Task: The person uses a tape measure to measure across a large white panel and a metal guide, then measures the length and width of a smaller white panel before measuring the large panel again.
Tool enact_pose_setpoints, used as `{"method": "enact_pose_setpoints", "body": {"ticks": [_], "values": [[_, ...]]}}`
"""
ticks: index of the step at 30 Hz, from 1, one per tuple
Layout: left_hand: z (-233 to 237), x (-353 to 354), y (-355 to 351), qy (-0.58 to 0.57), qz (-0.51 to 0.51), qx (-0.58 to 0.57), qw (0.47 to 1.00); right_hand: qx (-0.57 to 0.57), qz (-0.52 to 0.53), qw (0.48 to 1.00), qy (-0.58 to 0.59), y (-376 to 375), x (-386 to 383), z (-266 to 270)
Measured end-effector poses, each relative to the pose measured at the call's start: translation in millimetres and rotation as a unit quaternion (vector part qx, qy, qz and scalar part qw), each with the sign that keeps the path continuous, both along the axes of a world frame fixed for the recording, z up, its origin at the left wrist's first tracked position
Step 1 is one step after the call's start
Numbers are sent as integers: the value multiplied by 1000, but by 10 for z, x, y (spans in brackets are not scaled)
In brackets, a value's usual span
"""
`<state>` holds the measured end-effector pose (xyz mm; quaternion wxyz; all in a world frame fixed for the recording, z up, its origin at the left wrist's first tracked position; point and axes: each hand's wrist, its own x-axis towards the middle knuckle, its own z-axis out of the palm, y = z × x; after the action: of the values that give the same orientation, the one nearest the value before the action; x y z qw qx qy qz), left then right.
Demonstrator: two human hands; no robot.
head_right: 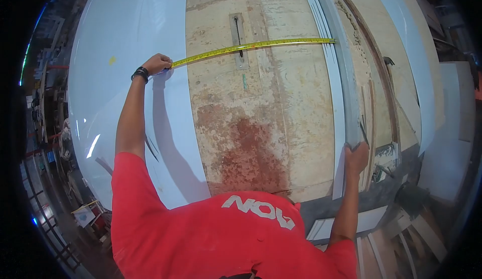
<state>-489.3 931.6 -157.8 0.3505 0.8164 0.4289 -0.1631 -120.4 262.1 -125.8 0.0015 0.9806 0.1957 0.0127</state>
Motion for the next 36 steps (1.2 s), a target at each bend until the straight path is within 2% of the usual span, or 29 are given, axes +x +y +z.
{"method": "enact_pose_setpoints", "body": {"ticks": [36], "values": [[-2, 0, 3, 6, 9, -3, 1000, 5, -13, 1000, 6, 46, -6, 10]]}}
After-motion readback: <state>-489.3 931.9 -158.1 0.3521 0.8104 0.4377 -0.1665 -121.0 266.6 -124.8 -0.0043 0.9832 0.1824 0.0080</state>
